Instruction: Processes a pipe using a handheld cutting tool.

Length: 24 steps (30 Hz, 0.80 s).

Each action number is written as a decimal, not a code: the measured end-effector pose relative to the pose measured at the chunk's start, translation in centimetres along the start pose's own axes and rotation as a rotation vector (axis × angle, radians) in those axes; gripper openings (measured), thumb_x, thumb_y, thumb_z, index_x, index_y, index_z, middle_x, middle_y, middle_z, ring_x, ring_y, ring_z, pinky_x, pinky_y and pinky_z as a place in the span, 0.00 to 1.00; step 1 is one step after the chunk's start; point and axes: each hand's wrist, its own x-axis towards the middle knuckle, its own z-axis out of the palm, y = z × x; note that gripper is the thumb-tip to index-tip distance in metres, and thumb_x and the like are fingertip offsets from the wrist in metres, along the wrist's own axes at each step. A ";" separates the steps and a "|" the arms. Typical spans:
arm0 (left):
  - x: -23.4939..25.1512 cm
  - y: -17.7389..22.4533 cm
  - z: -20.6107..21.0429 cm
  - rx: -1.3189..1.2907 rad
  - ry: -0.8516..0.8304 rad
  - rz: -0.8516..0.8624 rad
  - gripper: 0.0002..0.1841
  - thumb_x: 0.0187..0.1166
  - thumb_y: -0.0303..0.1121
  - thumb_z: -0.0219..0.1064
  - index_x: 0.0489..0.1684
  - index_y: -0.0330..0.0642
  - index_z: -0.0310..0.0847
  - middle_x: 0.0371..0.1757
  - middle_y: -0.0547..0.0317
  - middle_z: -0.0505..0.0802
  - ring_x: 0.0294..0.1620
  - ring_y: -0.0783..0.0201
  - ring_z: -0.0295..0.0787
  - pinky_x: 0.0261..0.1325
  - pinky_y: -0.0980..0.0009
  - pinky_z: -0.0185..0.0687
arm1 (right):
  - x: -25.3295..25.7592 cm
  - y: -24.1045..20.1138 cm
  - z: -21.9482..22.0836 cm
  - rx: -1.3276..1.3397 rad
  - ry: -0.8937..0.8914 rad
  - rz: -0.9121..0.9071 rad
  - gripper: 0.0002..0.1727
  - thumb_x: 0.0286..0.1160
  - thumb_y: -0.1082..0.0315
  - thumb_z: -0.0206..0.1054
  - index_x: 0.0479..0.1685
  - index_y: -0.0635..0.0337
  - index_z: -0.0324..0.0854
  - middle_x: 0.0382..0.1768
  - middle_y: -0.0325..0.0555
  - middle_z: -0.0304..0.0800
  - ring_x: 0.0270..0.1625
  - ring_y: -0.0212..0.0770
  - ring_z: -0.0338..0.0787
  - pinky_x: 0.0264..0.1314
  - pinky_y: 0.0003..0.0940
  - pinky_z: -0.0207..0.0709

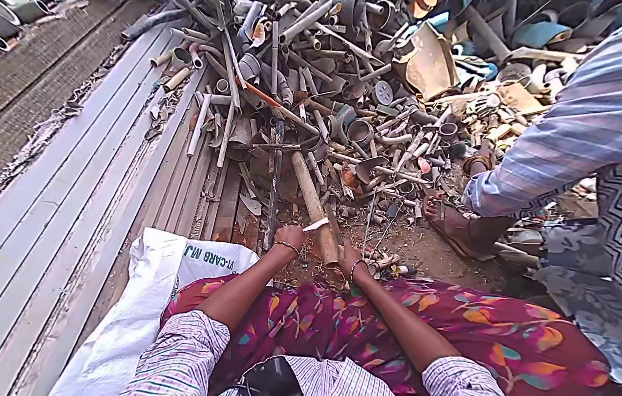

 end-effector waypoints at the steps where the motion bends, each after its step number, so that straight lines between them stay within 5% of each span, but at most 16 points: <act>1: 0.0 0.0 -0.1 0.004 0.000 0.000 0.18 0.87 0.24 0.53 0.70 0.26 0.77 0.73 0.31 0.83 0.78 0.35 0.77 0.75 0.39 0.71 | -0.1 -0.1 0.2 -0.003 -0.004 -0.008 0.27 0.98 0.61 0.40 0.86 0.70 0.56 0.73 0.71 0.79 0.77 0.61 0.81 0.81 0.53 0.69; 4: 0.6 -0.3 0.0 -0.021 0.000 0.014 0.19 0.88 0.26 0.53 0.72 0.27 0.76 0.74 0.31 0.82 0.79 0.35 0.76 0.76 0.38 0.70 | -1.2 -0.8 0.9 -0.042 -0.035 -0.070 0.27 0.97 0.61 0.42 0.85 0.71 0.58 0.67 0.72 0.83 0.72 0.63 0.84 0.77 0.54 0.72; 24: 0.1 -0.1 -0.2 0.002 -0.004 0.012 0.18 0.86 0.24 0.54 0.70 0.26 0.78 0.73 0.31 0.83 0.78 0.36 0.77 0.76 0.40 0.70 | -1.0 -0.5 0.9 -0.080 -0.009 -0.003 0.29 0.98 0.60 0.40 0.89 0.69 0.52 0.71 0.71 0.80 0.75 0.62 0.83 0.78 0.54 0.72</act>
